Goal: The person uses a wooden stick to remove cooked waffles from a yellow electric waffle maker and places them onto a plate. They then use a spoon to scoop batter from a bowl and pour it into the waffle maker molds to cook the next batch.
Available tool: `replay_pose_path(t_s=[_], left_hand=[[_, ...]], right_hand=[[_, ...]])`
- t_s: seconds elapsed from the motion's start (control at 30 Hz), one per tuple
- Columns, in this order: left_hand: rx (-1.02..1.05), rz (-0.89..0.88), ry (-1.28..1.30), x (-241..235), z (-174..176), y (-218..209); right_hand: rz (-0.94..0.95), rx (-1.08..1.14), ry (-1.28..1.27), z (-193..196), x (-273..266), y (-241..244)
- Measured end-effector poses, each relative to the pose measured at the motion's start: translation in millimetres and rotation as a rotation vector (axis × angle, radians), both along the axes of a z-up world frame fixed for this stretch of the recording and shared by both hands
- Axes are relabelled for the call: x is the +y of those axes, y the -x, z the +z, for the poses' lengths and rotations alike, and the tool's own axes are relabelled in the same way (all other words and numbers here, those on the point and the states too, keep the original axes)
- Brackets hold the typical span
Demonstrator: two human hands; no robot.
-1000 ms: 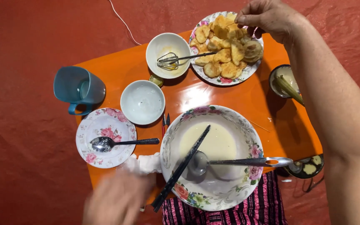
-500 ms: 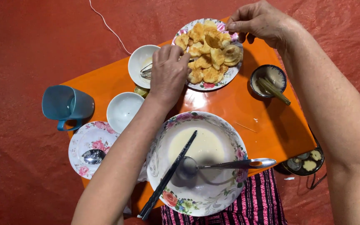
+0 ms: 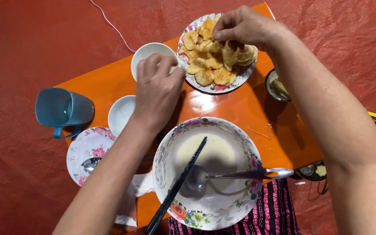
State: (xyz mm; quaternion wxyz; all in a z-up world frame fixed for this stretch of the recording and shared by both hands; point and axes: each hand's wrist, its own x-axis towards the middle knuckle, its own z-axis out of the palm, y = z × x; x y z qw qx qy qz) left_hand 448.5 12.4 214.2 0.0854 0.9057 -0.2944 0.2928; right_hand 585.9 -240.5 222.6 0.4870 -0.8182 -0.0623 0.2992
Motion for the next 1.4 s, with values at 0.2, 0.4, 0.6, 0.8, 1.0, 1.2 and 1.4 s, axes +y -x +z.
replay_pose_path(t_s=[0.2,0.4,0.6,0.8,1.0,1.2,1.4], left_hand=[[0.015,0.094,-0.032,48,20,36],[0.034,0.217,-0.050,76,13,50],[0.015,0.234,-0.082,83,5,52],[-0.002,0.249,-0.095,84,0,52],[0.019,0.240,-0.081,86,-4,53],[0.006,0.243,-0.107,85,-6,54],[0.020,0.253,-0.124,83,-5,56]], right_hand=[[0.204,-0.013,0.078,-4,25,-5],[0.187,-0.017,0.178,-20,30,-28],[0.172,-0.129,0.288,-25,24,-38],[0.201,-0.366,0.509,-56,17,-52],[0.386,-0.660,0.530,-54,13,-42],[0.537,-0.893,0.493,-58,12,-34],[0.450,-0.854,0.581,-60,12,-26]])
